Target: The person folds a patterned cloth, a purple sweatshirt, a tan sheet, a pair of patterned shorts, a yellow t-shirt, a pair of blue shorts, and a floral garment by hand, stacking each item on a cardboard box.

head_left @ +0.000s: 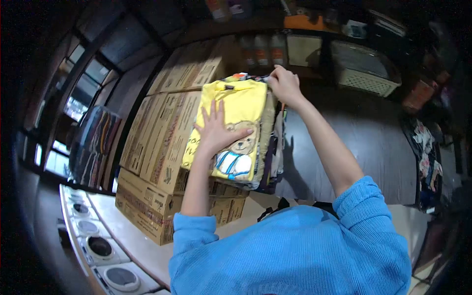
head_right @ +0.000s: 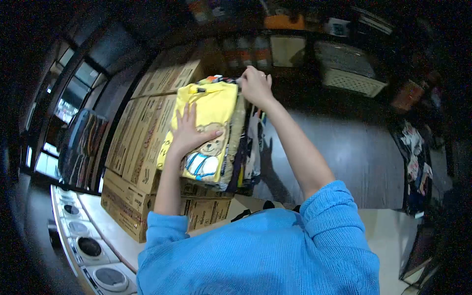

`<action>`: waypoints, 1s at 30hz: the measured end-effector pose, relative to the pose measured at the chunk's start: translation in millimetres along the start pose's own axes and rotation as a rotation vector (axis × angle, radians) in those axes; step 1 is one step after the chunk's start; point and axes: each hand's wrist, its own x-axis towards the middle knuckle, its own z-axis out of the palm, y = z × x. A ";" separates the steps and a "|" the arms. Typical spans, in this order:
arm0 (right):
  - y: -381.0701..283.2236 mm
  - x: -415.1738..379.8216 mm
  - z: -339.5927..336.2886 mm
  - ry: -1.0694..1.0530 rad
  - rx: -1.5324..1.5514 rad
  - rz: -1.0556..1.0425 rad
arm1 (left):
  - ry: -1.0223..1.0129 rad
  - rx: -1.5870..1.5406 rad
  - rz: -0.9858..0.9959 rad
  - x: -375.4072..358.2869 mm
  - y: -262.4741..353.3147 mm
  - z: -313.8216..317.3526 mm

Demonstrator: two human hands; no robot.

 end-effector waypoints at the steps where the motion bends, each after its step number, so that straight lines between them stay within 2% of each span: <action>1: 6.3 -6.8 -4.3 0.058 -0.038 -0.041 | -0.023 0.065 -0.008 -1.6 3.8 -7.3; 2: 18.3 -14.9 -8.1 0.122 -0.089 -0.074 | -0.008 -0.020 0.026 2.6 -4.8 -3.6; 4: 44.2 -35.9 -21.3 0.229 -0.200 -0.167 | -0.009 0.006 0.050 3.2 12.1 -23.5; 5: 53.9 -50.9 -34.9 0.142 -0.220 -0.120 | 0.090 -0.041 0.136 13.3 10.6 -19.6; 7: 83.9 -85.1 -57.8 -0.052 -0.240 -0.004 | 0.207 0.321 0.162 12.6 43.6 -35.0; 8: 108.4 -106.2 -65.1 -0.162 -0.235 0.056 | 0.214 0.232 0.255 17.9 47.5 -34.2; 9: 153.4 -149.6 -98.3 -0.198 -0.399 0.049 | 0.171 0.384 0.441 23.8 59.5 -22.9; 10: 176.4 -178.9 -116.5 -0.247 -0.530 0.003 | -0.040 0.404 0.373 25.9 61.2 -16.4; 12: 207.5 -216.7 -176.1 -0.483 -0.540 0.227 | -0.168 0.312 0.316 37.4 52.9 -13.1; 14: 254.0 -261.1 -237.2 -0.499 -0.552 0.455 | -0.239 0.303 0.200 42.4 66.8 -20.1; 15: 297.3 -288.8 -260.1 -0.444 -0.572 0.515 | -0.327 0.413 0.047 32.9 105.8 -35.1; 16: 337.2 -313.2 -287.7 -0.389 -0.596 0.575 | -0.324 0.470 -0.006 32.3 121.8 -38.6; 18: 376.8 -355.0 -356.9 -0.261 -0.536 0.701 | -0.185 0.591 -0.057 25.7 156.4 -27.3; 19: 395.5 -374.0 -385.3 -0.184 -0.575 0.742 | -0.040 0.593 -0.003 24.5 164.8 -6.4; 20: 413.6 -390.3 -411.3 -0.108 -0.614 0.781 | 0.040 0.457 0.051 11.3 192.6 10.5; 22: 446.4 -414.0 -458.1 0.004 -0.637 0.820 | 0.058 -0.027 0.297 4.4 194.2 80.6; 24: 468.5 -415.3 -495.8 0.084 -0.653 0.892 | -0.217 0.088 0.132 -37.8 249.9 143.4; 25: 489.5 -419.1 -505.8 0.169 -0.681 0.842 | -0.368 0.190 0.104 -65.6 279.4 169.0; 26: 512.5 -421.4 -516.0 0.257 -0.707 0.787 | -0.527 0.264 0.210 -80.4 264.8 213.5; 27: 524.7 -415.0 -528.8 0.219 -0.679 0.907 | -0.617 0.308 0.147 -113.3 315.6 210.3; 28: 532.2 -408.9 -534.4 0.238 -0.648 0.953 | -0.805 0.332 0.117 -126.5 326.9 226.9; 29: 535.7 -408.2 -536.6 0.258 -0.618 1.005 | -0.750 0.123 0.072 -150.3 313.5 254.0; 30: 542.0 -410.9 -540.1 0.277 -0.587 1.061 | -0.802 0.094 0.010 -165.9 327.5 253.2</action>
